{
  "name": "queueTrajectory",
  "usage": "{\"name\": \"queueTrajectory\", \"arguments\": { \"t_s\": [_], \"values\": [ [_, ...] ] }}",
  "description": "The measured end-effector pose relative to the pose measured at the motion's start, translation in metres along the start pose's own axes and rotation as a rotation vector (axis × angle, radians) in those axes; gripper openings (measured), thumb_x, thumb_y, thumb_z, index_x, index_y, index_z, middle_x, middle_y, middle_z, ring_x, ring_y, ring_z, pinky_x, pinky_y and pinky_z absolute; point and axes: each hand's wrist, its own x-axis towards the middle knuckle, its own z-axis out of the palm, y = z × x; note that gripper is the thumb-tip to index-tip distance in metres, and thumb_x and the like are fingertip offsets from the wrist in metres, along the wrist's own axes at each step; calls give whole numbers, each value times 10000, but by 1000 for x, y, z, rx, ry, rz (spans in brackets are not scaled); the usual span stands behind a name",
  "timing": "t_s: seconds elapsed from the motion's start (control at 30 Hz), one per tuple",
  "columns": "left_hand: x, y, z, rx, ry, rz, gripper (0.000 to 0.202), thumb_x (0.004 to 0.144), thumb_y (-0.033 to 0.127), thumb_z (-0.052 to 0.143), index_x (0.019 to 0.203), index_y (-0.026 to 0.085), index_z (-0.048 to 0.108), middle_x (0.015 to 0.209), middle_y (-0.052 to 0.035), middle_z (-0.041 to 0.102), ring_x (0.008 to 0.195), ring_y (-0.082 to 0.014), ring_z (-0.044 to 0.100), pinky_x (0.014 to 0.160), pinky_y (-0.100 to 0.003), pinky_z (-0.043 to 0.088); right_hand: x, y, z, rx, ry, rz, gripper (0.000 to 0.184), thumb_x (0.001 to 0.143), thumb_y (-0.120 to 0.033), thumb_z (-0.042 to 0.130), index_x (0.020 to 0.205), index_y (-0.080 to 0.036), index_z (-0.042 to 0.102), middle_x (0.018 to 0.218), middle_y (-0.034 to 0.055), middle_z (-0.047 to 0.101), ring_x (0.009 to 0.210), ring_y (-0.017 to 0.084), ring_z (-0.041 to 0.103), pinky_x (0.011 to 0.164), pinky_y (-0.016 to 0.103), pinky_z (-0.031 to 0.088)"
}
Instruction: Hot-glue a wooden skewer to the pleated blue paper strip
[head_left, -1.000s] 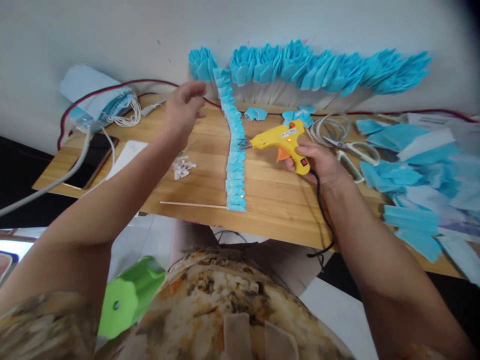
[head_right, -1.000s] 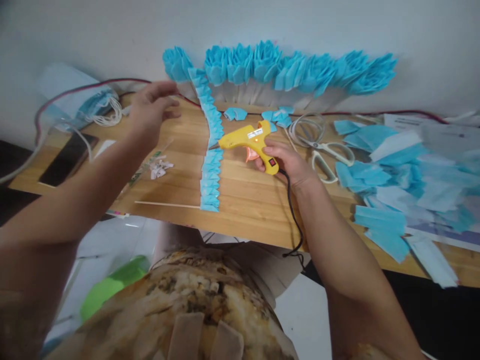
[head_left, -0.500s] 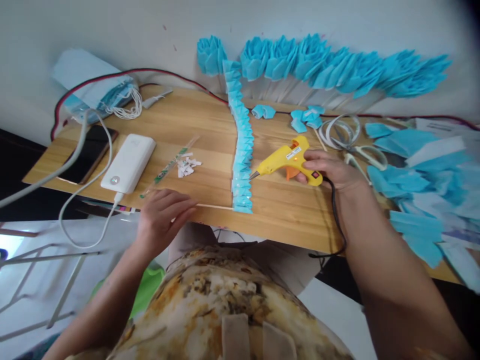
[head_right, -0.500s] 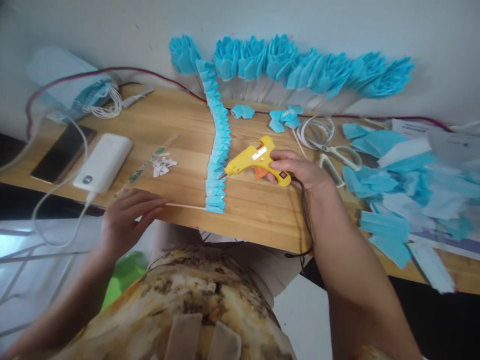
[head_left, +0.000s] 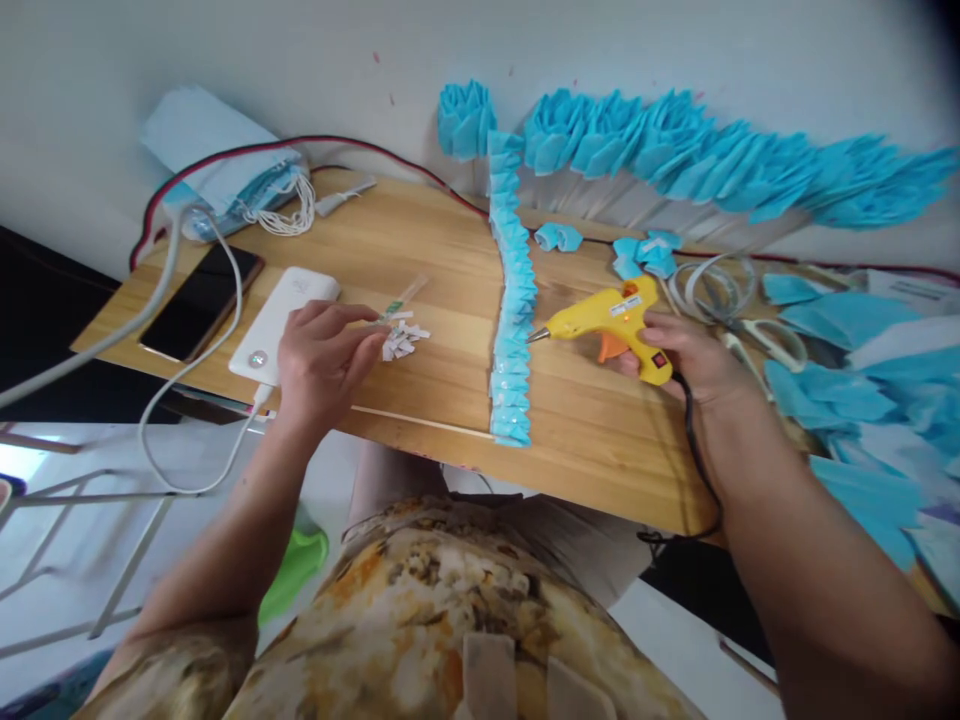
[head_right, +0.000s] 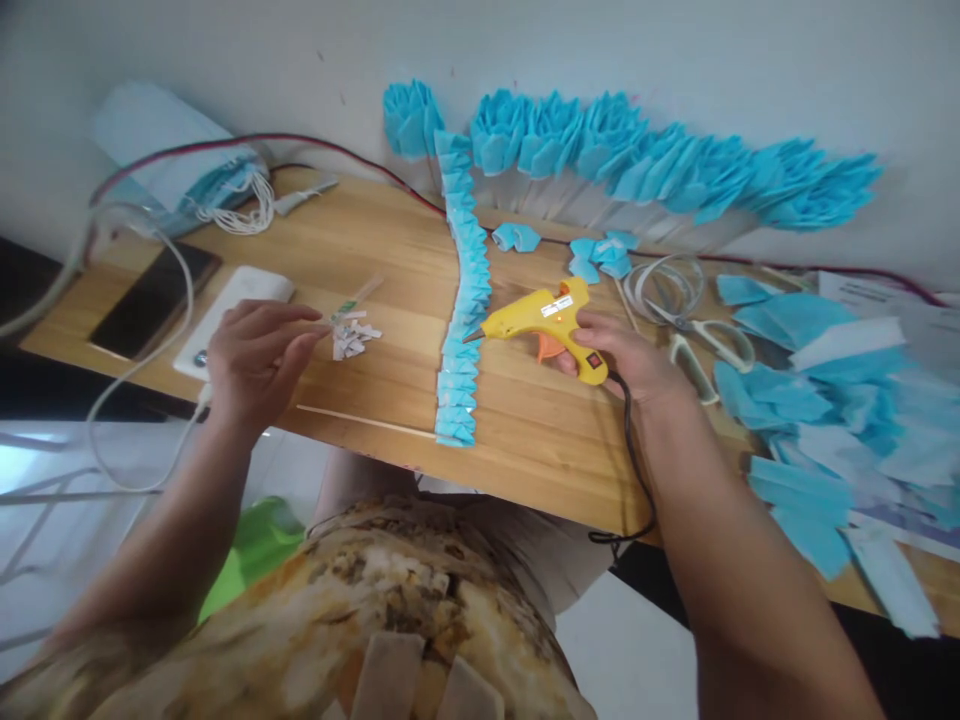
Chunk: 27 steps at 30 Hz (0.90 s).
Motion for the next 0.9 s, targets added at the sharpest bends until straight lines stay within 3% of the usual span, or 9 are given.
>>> {"name": "queueTrajectory", "arguments": {
  "t_s": [0.2, 0.4, 0.57, 0.77, 0.9],
  "values": [
    [-1, -6, 7, 63, -96, -44, 261, 1022, 387, 583, 1139, 270, 785, 1124, -85, 777, 979, -271, 692, 866, -421, 516, -3, 9, -1, 178, 2, -66, 317, 734, -448, 810, 862, -179, 702, 614, 35, 617, 544, 131, 514, 542, 308, 357],
    [-12, 24, 1, -66, -50, 6, 341, 1083, 379, 455, 1100, 294, 785, 1135, -73, 775, 1025, -265, 694, 915, -470, 503, -10, 2, 9, -1, -68, -80, 279, 803, -431, 755, 787, -170, 661, 644, 31, 615, 568, 125, 514, 511, 269, 342],
    [-15, 43, 13, -70, -8, 34, 205, 1030, 288, 578, 1036, 285, 783, 1142, -67, 788, 1049, -275, 692, 894, -480, 541, -13, 4, 9, -14, -46, -62, 279, 793, -447, 768, 772, -189, 666, 641, 38, 627, 564, 134, 507, 487, 268, 325],
    [2, 54, 18, -153, -106, -6, 190, 991, 269, 642, 1135, 310, 759, 1262, -50, 765, 1184, -267, 690, 1022, -504, 566, -11, 5, 7, -8, -24, -22, 234, 778, -422, 773, 746, -208, 684, 642, 57, 636, 509, 124, 458, 432, 283, 233],
    [6, 52, 16, -186, -71, -32, 73, 971, 290, 691, 943, 270, 756, 1196, -54, 779, 1156, -282, 694, 989, -516, 562, -12, 4, 7, -5, -15, -28, 219, 781, -410, 764, 749, -206, 691, 629, 52, 623, 495, 119, 438, 425, 281, 230]
  ]
}}
